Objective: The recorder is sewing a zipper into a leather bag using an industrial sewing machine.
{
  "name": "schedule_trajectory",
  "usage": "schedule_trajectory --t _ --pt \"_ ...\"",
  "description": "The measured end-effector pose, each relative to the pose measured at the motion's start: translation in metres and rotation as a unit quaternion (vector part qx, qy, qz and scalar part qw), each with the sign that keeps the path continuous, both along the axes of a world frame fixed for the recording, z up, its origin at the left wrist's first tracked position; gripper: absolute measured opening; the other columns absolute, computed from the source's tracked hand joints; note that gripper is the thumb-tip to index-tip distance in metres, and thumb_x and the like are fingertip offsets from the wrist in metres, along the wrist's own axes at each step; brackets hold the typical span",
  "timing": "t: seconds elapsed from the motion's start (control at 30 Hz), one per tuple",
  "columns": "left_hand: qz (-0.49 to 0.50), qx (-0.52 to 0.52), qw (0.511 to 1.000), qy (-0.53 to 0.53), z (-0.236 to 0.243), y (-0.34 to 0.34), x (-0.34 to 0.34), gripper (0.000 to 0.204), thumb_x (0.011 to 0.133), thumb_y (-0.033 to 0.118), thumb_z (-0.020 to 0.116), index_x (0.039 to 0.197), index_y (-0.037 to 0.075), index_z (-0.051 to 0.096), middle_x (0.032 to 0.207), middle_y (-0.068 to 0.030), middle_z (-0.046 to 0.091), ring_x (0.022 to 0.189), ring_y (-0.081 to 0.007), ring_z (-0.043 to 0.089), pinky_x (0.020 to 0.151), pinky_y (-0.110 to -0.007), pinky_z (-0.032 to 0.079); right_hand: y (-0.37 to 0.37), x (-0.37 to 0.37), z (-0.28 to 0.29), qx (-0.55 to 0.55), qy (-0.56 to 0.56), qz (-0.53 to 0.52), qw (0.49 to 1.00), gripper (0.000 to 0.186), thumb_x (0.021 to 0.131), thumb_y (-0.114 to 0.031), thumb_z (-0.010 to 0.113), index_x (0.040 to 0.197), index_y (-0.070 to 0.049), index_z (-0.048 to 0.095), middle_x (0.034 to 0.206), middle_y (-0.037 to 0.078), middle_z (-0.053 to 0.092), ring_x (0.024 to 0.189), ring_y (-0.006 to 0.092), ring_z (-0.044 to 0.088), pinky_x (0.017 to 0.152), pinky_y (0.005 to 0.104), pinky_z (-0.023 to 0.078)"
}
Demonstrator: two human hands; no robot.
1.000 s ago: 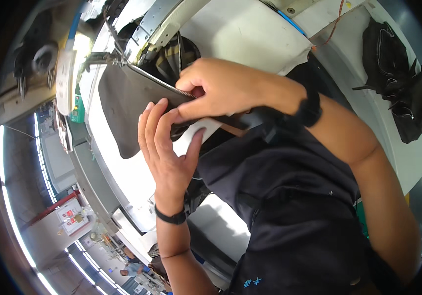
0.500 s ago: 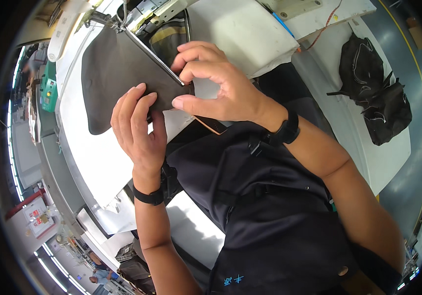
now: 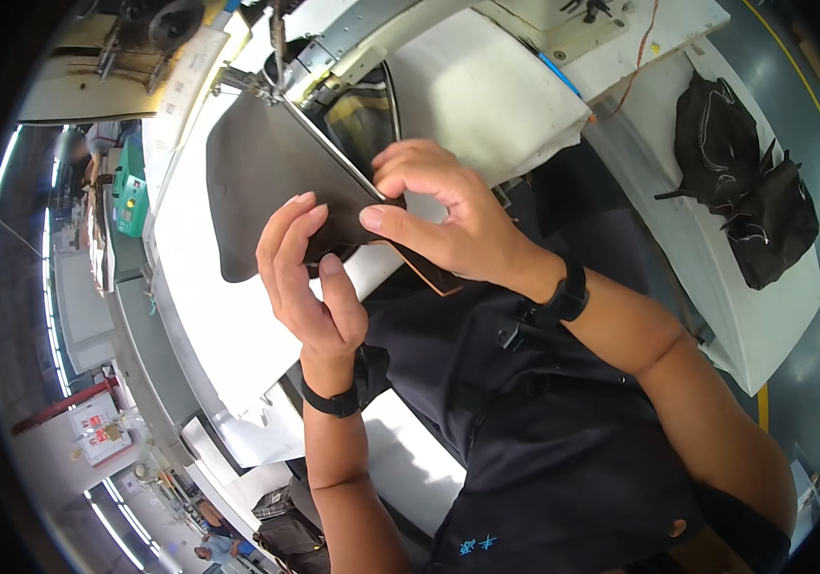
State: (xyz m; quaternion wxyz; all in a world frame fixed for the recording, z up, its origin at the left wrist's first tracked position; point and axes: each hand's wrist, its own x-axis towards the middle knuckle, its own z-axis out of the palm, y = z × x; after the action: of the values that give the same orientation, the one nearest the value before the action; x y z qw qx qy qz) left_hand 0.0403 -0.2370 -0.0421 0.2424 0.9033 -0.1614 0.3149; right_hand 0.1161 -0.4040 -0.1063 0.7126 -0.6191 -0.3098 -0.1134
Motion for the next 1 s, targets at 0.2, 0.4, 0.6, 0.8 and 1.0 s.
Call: schedule_trajectory --t 0.2,0.4,0.6,0.8,1.0 --pt "0.037 0.045 0.998 0.021 0.013 -0.011 0.028 0.038 0.092 0.005 0.07 0.13 -0.002 0.067 0.134 -0.0201 0.064 0.123 -0.0367 0.062 0.105 -0.045 0.048 0.008 -0.015 0.008 0.112 0.174 0.074 0.975 0.019 0.093 -0.015 0.078 0.093 -0.001 0.065 0.101 0.009 0.066 0.101 0.0229 0.061 0.092 0.0354 0.048" --pt "0.049 0.036 0.998 0.027 0.017 -0.009 0.026 0.042 0.09 0.008 0.074 0.131 0.0 0.069 0.136 -0.0194 0.065 0.122 -0.0364 0.063 0.106 -0.045 0.049 0.005 -0.014 0.02 0.033 0.086 0.018 0.996 0.017 0.094 -0.015 0.076 0.093 -0.002 0.066 0.097 0.007 0.068 0.103 0.0249 0.063 0.099 0.0377 0.044" --pt "0.039 0.031 0.999 0.015 0.016 -0.008 0.03 0.039 0.087 0.012 0.077 0.124 0.001 0.074 0.131 -0.0164 0.069 0.119 -0.0347 0.066 0.103 -0.043 0.05 0.005 -0.015 0.019 0.034 0.094 0.018 0.995 0.011 0.094 -0.011 0.075 0.094 -0.003 0.069 0.096 0.006 0.071 0.102 0.0257 0.065 0.101 0.0386 0.042" --pt "0.03 0.037 0.999 0.003 0.017 -0.005 0.028 0.035 0.087 0.015 0.077 0.12 0.002 0.076 0.123 -0.0147 0.074 0.114 -0.0319 0.07 0.102 -0.043 0.05 0.003 -0.018 0.026 0.088 0.182 0.096 0.975 0.009 0.095 -0.006 0.073 0.098 0.001 0.069 0.101 0.009 0.07 0.109 0.027 0.062 0.099 0.0374 0.045" --pt "0.026 0.067 0.997 0.035 0.033 -0.002 0.029 0.035 0.09 0.021 0.075 0.119 0.002 0.076 0.121 -0.0142 0.075 0.113 -0.0308 0.071 0.102 -0.042 0.05 0.004 -0.025 0.038 0.128 0.231 0.118 0.957 0.01 0.097 -0.005 0.072 0.102 0.003 0.067 0.111 0.012 0.068 0.116 0.025 0.059 0.1 0.0362 0.045"
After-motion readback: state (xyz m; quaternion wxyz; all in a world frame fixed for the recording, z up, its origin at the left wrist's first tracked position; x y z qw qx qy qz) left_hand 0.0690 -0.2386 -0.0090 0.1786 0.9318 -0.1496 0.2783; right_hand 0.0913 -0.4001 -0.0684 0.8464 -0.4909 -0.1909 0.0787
